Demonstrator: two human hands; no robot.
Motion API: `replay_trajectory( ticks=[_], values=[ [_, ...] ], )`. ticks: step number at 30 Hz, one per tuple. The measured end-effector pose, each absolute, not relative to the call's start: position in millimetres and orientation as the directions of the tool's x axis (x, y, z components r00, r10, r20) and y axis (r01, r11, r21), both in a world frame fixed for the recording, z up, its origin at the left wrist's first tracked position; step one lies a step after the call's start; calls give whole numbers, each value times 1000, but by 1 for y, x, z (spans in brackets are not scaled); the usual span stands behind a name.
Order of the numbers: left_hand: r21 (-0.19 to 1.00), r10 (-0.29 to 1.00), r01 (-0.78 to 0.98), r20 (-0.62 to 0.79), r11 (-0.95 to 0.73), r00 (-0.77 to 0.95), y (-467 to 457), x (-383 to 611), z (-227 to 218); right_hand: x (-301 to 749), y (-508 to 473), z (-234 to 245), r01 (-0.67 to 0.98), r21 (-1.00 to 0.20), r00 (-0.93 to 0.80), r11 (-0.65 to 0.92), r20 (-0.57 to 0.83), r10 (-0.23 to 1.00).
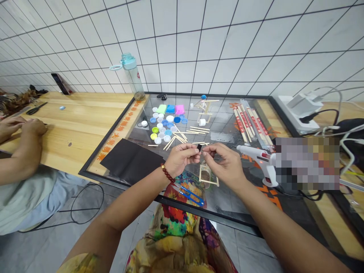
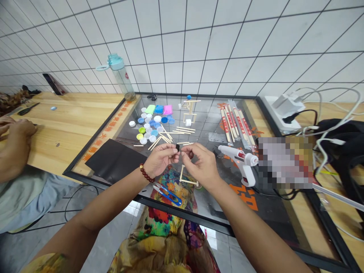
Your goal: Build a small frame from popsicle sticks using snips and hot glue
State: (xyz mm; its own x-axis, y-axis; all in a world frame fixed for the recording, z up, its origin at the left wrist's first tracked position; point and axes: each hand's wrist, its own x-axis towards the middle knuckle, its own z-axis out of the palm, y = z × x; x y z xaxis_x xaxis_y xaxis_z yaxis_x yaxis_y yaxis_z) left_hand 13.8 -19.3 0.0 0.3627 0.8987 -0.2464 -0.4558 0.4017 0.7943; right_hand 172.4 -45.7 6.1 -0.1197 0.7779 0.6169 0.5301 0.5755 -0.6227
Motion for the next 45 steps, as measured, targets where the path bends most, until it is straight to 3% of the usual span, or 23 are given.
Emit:
replay_trajectory(
  ticks=[30,38,45],
  values=[
    [857,923,-404,-184,319,338,-21,14,4,173,-47,7,523,-637,-120,566,602,789],
    [833,915,-429,-206,350,347,-20,12,4,175,-47,6,592,-465,-224,658,689,689],
    [820,892,-415,-233,394,387,-19,12,6,174,-47,7,609,-438,-239,661,693,680]
  ],
)
